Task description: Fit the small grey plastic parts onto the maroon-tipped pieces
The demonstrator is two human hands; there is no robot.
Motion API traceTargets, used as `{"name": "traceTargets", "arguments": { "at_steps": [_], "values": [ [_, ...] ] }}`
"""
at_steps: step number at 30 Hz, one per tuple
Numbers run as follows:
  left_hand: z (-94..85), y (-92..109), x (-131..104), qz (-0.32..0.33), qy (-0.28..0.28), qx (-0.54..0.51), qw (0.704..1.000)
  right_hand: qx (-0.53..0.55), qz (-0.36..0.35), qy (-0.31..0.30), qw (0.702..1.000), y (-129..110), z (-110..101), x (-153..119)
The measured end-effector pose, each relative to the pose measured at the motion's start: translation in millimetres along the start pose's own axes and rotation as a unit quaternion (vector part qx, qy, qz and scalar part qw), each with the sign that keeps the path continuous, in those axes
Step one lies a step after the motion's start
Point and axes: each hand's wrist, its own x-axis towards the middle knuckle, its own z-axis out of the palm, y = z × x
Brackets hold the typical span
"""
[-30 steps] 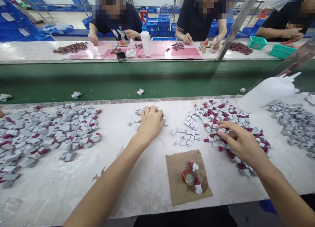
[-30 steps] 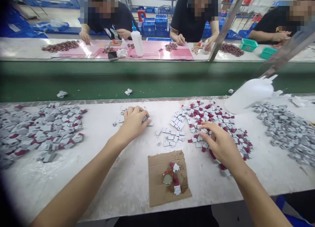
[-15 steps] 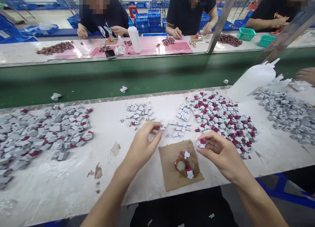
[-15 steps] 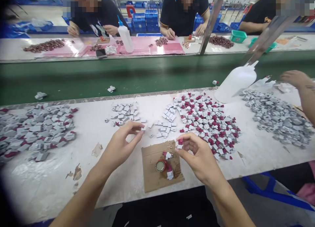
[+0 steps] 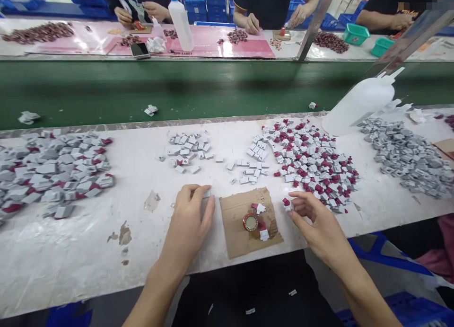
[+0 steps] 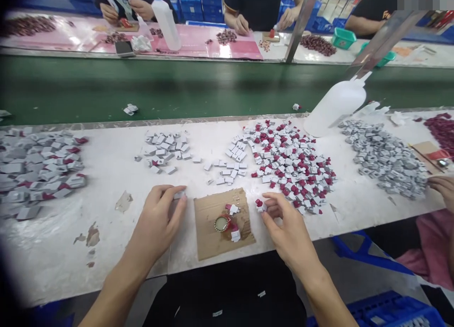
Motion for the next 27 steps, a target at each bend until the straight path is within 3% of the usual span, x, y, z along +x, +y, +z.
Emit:
{"name": "traceTargets", "arguments": {
  "at_steps": [4,7,13,20,27],
  "values": [
    [-1.7,-8,-5,0.033,0.000,-0.008,0.999,-0.018,-0.014,0.028,0.999,-3,1,-8],
    [-4.3,-10,-7,0.020,-0.005,-0.026,0.999,0.022,-0.057,0.041,0.997,-14,8,-17],
    [-14.7,2,-8,-0.048,-0.043,-0.099,0.993,0.069,-0.134,-0.073,0.986,-31,26,-28],
    [-14.7,21,-10,-0.108,-0.091,-0.240,0.961,0.076,-0.141,-0.080,0.984,-34,36,-24],
    [-6.4,34,-6,-0.140,-0.136,-0.360,0.912,0.077,-0.108,-0.102,0.986,-40,32,-20]
  ]
}}
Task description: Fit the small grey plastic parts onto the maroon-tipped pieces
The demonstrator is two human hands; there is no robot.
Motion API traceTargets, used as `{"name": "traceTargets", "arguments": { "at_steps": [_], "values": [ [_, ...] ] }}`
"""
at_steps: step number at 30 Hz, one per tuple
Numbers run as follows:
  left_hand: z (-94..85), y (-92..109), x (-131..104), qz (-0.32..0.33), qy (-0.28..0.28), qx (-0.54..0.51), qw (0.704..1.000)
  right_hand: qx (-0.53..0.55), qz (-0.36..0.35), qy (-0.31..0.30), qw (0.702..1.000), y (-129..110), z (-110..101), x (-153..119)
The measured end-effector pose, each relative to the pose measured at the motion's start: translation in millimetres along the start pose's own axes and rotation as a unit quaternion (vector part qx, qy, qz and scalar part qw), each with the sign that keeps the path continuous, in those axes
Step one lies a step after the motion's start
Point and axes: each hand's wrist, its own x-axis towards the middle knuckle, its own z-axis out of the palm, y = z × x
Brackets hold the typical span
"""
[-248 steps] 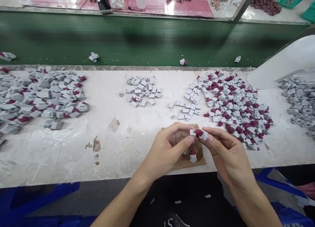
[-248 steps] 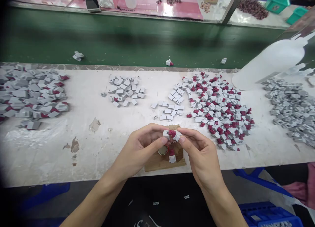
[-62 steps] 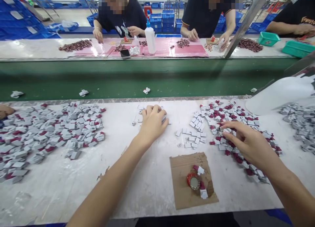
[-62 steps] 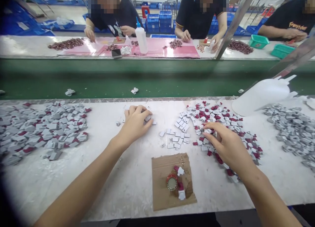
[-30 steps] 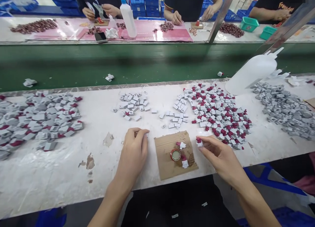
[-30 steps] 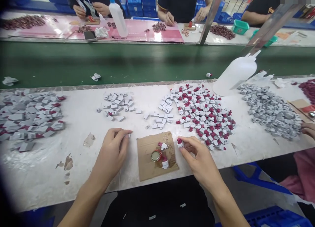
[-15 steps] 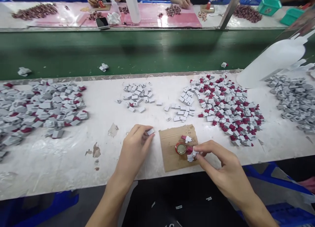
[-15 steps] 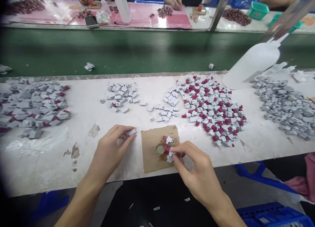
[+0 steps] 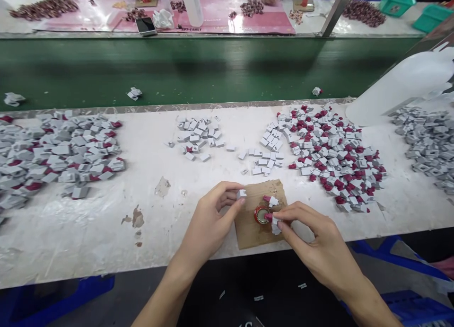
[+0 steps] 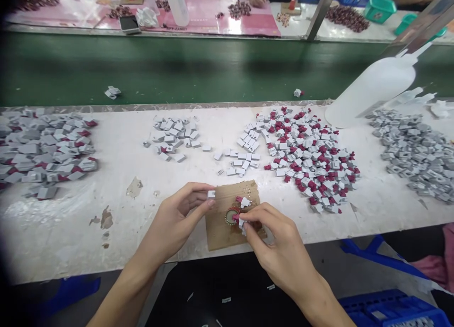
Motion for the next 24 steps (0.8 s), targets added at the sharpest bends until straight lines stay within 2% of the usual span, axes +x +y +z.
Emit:
{"name": "traceTargets", "arguments": {
  "at_steps": [3,7,10,14,17,20,24],
  "values": [
    [4.2,5,2,-0.001,-0.010,-0.010,1.000,-0.010,0.013,-0.016,1.000,-6,-1,2],
    [7.5,11,5,0.020,-0.008,-0.014,1.000,-0.031,0.001,-0.022,0.999,-13,1,5],
    [8.2,16,7,0.009,-0.008,-0.029,1.000,-0.020,-0.008,-0.019,1.000,-17,-1,7],
    [11.3,26,9,-0.026,-0.038,-0.116,0.992,0.097,0.004,0.061,0.993,-13,-9,12],
    [18.8,37,12,-0.033,-0.079,-0.193,0.978,0.251,0.023,0.122,0.960,-6,-14,21],
    [28.4,48,16,-0.032,-0.095,-0.227,0.969,0.333,0.045,0.116,0.935,-1,-14,29],
    [36.7,54,20,-0.029,-0.100,-0.246,0.964,0.324,0.054,0.115,0.938,2,-14,32]
  ]
}}
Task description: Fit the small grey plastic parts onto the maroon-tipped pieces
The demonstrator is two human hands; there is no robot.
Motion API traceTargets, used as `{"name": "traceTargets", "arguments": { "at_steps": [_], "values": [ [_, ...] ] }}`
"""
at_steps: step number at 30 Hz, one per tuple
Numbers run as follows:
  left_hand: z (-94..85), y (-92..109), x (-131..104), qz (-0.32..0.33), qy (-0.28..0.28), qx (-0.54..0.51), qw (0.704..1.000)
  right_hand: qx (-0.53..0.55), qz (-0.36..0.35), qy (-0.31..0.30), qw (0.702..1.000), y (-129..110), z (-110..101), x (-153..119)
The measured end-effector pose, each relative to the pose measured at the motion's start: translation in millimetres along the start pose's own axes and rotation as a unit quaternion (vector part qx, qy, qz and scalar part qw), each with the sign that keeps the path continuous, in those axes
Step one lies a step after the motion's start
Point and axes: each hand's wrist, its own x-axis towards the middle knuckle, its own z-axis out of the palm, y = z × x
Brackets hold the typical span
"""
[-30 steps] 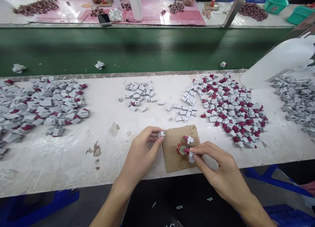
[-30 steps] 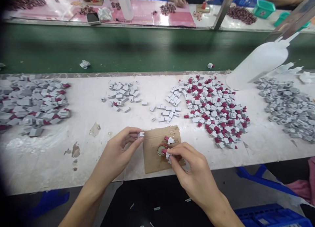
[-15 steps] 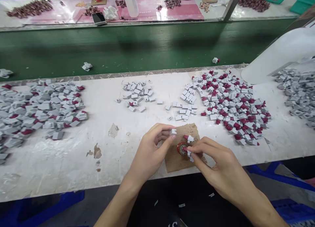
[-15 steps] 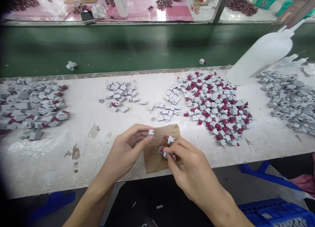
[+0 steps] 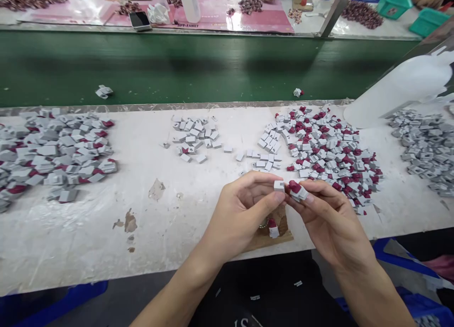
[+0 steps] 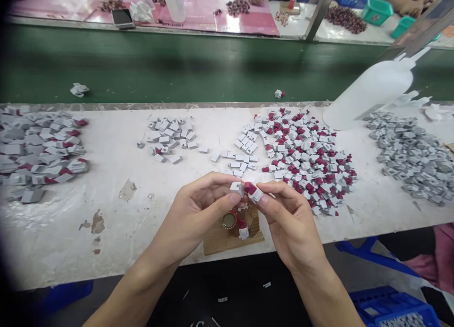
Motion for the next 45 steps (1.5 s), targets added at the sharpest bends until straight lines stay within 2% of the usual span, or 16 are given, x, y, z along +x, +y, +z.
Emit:
{"name": "traceTargets", "arguments": {
  "at_steps": [8,12,16,23,25,27,29,30,32,34,37,39,41,43,45],
  "values": [
    [-0.3,-4,2,-0.006,-0.010,0.003,1.000,0.004,0.006,0.016,1.000,2,-1,3],
    [-3.6,-6,0,0.010,-0.024,0.037,0.999,-0.047,-0.009,-0.028,0.998,-4,-3,4],
    [-9.3,-4,-1,0.017,-0.062,0.066,0.996,-0.100,-0.015,-0.079,0.992,-11,-9,6],
    [-26.8,13,11,0.068,-0.071,0.234,0.967,-0.133,-0.021,-0.114,0.984,-14,0,30],
    [-34.9,21,23,0.080,-0.070,0.293,0.950,-0.173,-0.034,-0.147,0.973,-19,7,49],
    [-46.7,31,46,0.104,-0.037,0.365,0.924,-0.282,-0.057,-0.142,0.947,-27,15,80],
    [-62.8,44,78,0.133,0.040,0.427,0.894,-0.414,-0.091,-0.067,0.903,-37,24,124],
    [-72.2,52,98,0.144,0.090,0.452,0.876,-0.453,-0.106,-0.017,0.885,-41,29,150],
    [-92.4,66,139,0.147,0.186,0.482,0.843,-0.488,-0.128,0.039,0.862,-47,38,204],
    [-111.8,79,179,0.117,0.246,0.501,0.822,-0.514,-0.129,0.067,0.845,-48,47,254],
    [-135.4,92,223,0.091,0.280,0.514,0.806,-0.538,-0.108,0.074,0.832,-44,59,306],
    [-146.6,94,239,0.072,0.282,0.525,0.800,-0.541,-0.094,0.068,0.833,-42,65,320],
    [-154.1,94,244,0.056,0.278,0.540,0.793,-0.528,-0.089,0.058,0.843,-43,68,316],
    [-157.2,91,236,0.056,0.277,0.557,0.781,-0.501,-0.089,0.037,0.860,-47,64,294],
    [-155.5,86,216,0.071,0.280,0.572,0.768,-0.470,-0.083,0.006,0.879,-50,54,257]
  ]
}}
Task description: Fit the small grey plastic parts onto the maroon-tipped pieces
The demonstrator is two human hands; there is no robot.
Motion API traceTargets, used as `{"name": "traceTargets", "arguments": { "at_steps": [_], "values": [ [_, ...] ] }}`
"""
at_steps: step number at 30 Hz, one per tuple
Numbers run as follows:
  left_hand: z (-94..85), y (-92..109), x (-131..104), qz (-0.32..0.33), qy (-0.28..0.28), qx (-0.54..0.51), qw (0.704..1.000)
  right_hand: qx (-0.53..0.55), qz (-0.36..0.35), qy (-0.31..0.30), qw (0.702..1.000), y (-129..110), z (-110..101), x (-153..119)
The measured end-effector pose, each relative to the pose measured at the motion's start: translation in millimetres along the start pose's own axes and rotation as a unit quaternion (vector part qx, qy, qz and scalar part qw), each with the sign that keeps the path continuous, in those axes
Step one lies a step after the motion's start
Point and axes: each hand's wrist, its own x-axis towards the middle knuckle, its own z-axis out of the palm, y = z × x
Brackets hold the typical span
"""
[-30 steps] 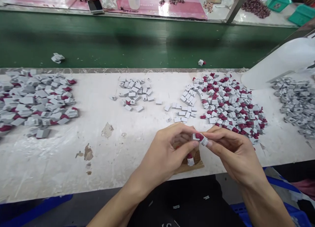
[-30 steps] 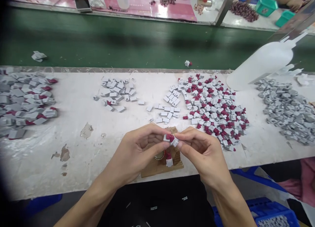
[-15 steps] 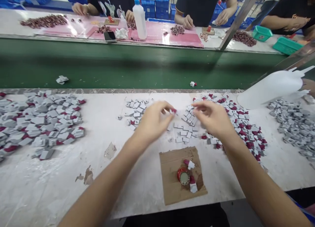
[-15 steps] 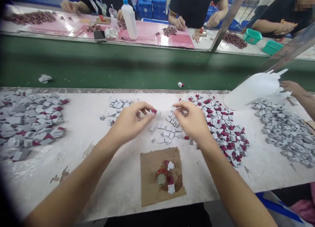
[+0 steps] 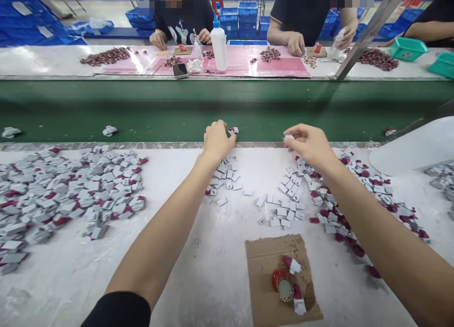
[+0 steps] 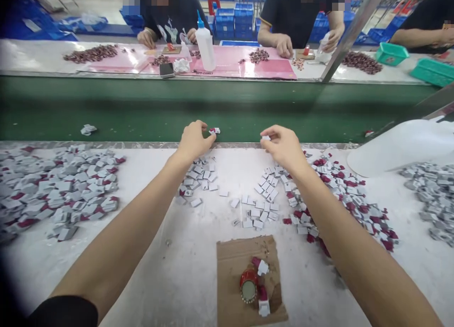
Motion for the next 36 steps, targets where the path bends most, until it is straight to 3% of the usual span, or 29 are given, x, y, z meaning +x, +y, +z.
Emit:
{"name": "traceTargets", "arguments": {
  "at_steps": [4,7,11,15,18,22,25,30,36],
  "values": [
    [-13.5,-6,-66,0.087,-0.011,0.057,0.995,0.123,0.014,-0.062,0.990,15,-23,-94],
    [-16.9,-8,-111,0.137,-0.032,0.137,0.980,0.218,0.051,-0.073,0.972,25,-31,-154],
    [-9.9,-7,-133,0.143,-0.034,0.183,0.972,0.295,0.076,-0.074,0.950,29,-29,-203],
    [-5.7,3,-129,0.137,-0.022,0.169,0.976,0.349,0.104,-0.046,0.930,32,-23,-228],
    [-14.6,15,-137,0.143,-0.013,0.102,0.984,0.393,0.117,-0.030,0.912,34,-21,-240],
    [-32.7,26,-178,0.104,-0.070,-0.104,0.987,0.407,0.125,-0.024,0.904,40,-20,-256],
    [-35.8,20,-221,0.092,-0.099,-0.151,0.979,0.416,0.121,-0.033,0.901,45,-19,-267],
    [-21.4,-2,-273,0.095,-0.072,-0.064,0.991,0.336,0.084,0.001,0.938,48,-18,-283],
    [-11.5,-14,-288,0.059,-0.114,-0.077,0.989,0.257,0.028,-0.032,0.966,48,-11,-303]
  ]
}}
